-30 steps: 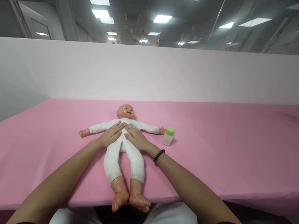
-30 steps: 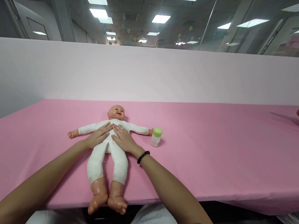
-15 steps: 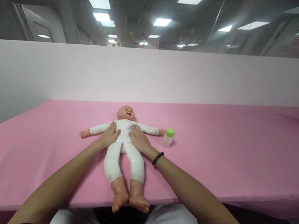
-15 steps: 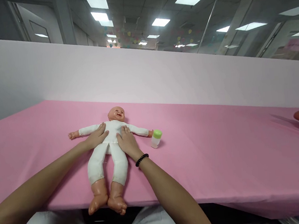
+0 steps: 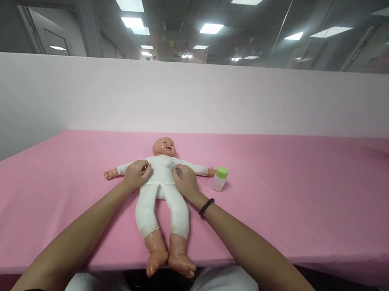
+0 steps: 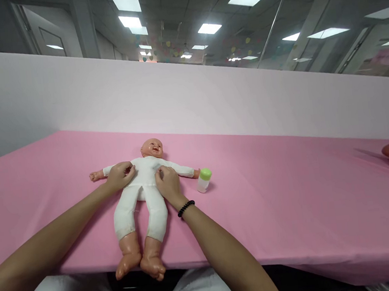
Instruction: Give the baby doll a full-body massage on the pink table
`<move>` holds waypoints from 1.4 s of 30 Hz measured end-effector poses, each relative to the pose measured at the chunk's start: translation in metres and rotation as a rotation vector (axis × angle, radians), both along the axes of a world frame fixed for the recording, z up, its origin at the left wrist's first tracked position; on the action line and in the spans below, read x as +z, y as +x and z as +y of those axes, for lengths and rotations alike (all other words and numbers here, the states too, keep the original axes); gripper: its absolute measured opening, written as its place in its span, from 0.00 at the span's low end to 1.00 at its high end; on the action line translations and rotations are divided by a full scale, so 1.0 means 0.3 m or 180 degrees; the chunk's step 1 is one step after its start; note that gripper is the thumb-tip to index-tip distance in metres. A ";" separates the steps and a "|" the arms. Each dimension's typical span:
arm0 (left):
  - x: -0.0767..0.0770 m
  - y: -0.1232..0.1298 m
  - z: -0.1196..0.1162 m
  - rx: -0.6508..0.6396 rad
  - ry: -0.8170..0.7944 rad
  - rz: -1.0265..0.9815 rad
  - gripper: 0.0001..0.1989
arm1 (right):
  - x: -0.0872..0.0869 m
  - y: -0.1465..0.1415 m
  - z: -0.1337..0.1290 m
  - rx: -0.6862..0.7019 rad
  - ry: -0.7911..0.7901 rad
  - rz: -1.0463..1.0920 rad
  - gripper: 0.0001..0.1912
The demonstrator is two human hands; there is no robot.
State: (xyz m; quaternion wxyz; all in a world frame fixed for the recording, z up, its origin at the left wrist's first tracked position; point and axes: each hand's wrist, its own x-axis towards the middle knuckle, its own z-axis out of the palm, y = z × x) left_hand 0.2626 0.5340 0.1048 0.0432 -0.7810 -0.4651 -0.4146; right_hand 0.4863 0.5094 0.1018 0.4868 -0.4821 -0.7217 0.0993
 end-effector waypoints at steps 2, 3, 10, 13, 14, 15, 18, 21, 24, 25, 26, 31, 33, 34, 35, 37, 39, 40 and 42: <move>0.003 0.015 -0.013 -0.0249 0.0157 -0.0086 0.13 | 0.000 -0.003 -0.003 0.0097 0.0051 0.0249 0.12; 0.007 0.023 -0.020 -0.0331 0.0220 -0.0120 0.13 | 0.001 -0.004 -0.006 0.0110 0.0064 0.0374 0.12; 0.012 0.026 -0.009 0.0145 -0.0072 -0.0826 0.06 | 0.025 0.001 0.002 -0.0052 -0.0311 0.1386 0.15; -0.011 -0.006 0.023 0.0184 -0.0241 -0.0983 0.13 | 0.015 0.022 0.040 -0.0159 -0.0597 0.1693 0.15; -0.018 -0.016 0.031 0.0132 -0.0281 -0.0925 0.17 | 0.008 0.032 0.054 -0.0193 -0.0682 0.1740 0.15; -0.023 -0.023 0.036 0.0100 -0.0315 -0.0833 0.19 | 0.001 0.041 0.069 -0.0232 -0.0751 0.1753 0.15; -0.019 -0.031 0.036 0.0242 -0.0450 -0.0641 0.15 | -0.017 0.067 0.101 -0.0301 -0.0844 0.1675 0.14; 0.005 -0.026 0.026 0.0587 -0.0764 -0.0847 0.06 | -0.019 0.076 0.111 -0.0350 -0.0963 0.1856 0.11; 0.021 -0.022 0.033 0.0761 -0.1194 -0.1448 0.08 | -0.010 0.067 0.108 -0.0381 -0.1467 0.2547 0.07; 0.021 -0.020 0.041 0.0760 -0.1392 -0.1821 0.08 | -0.006 0.062 0.107 -0.0358 -0.1711 0.2874 0.05; 0.018 -0.018 0.052 0.0728 -0.1653 -0.2267 0.07 | -0.002 0.058 0.105 -0.0313 -0.1950 0.3189 0.04; -0.023 0.011 0.098 0.0591 -0.2798 -0.3984 0.08 | 0.011 0.052 0.101 -0.0190 -0.2671 0.3844 0.02; -0.035 0.026 0.099 0.0649 -0.2794 -0.4205 0.09 | 0.015 0.058 0.102 -0.0102 -0.2783 0.3923 0.03; -0.038 0.033 0.096 0.0685 -0.2792 -0.4260 0.09 | 0.016 0.063 0.103 -0.0021 -0.2816 0.3982 0.03; -0.039 0.039 0.092 0.0725 -0.2814 -0.4261 0.10 | 0.016 0.067 0.105 0.0068 -0.2845 0.4047 0.04; -0.034 0.047 0.082 0.0786 -0.2869 -0.4125 0.09 | 0.014 0.077 0.109 0.0214 -0.2875 0.4149 0.05; -0.025 0.052 0.072 0.0749 -0.2910 -0.3971 0.08 | 0.007 0.086 0.115 0.0340 -0.2857 0.4062 0.06; -0.018 0.054 0.068 0.0695 -0.2910 -0.3967 0.08 | 0.003 0.089 0.118 0.0420 -0.2851 0.3966 0.07; -0.005 0.058 0.059 0.0585 -0.2915 -0.4077 0.08 | -0.006 0.096 0.122 0.0593 -0.2857 0.3846 0.08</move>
